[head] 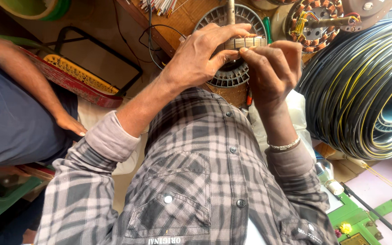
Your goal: The person uses a screwdriver to adjust a motor stator and repeatedly cuts and applies small white insulating pieces to the copper windings. The person works at a cluttered workbench with various tools and electrical parts visible.
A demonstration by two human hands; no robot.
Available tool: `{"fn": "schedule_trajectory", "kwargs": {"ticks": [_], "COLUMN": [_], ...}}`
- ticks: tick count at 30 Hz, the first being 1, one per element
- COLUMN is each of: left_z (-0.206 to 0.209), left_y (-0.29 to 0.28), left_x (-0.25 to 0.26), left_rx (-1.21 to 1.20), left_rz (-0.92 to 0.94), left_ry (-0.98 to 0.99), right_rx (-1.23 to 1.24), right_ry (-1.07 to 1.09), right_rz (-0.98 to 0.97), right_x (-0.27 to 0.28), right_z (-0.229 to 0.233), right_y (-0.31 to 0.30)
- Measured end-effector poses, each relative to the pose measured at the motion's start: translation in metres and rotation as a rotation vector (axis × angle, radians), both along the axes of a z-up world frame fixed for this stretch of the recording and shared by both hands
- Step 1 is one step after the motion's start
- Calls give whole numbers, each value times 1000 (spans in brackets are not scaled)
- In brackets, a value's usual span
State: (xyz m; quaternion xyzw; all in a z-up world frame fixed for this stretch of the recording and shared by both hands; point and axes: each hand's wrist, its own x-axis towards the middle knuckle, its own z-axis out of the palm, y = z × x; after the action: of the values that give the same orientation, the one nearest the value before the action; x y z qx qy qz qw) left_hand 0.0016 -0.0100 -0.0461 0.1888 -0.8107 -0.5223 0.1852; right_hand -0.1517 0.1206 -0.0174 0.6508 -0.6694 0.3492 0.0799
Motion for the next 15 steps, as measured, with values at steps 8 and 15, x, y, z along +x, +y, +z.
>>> {"fn": "schedule_trajectory", "kwargs": {"ticks": [8, 15], "left_z": [-1, -5], "left_y": [4, 19], "left_x": [5, -2], "left_rx": [101, -125], "left_rz": [54, 238], "left_ry": [208, 209], "right_rx": [174, 324], "right_ry": [-570, -660], "right_rz": [19, -2], "right_x": [-13, -20], "right_z": [2, 4], "right_y": [-2, 5]}}
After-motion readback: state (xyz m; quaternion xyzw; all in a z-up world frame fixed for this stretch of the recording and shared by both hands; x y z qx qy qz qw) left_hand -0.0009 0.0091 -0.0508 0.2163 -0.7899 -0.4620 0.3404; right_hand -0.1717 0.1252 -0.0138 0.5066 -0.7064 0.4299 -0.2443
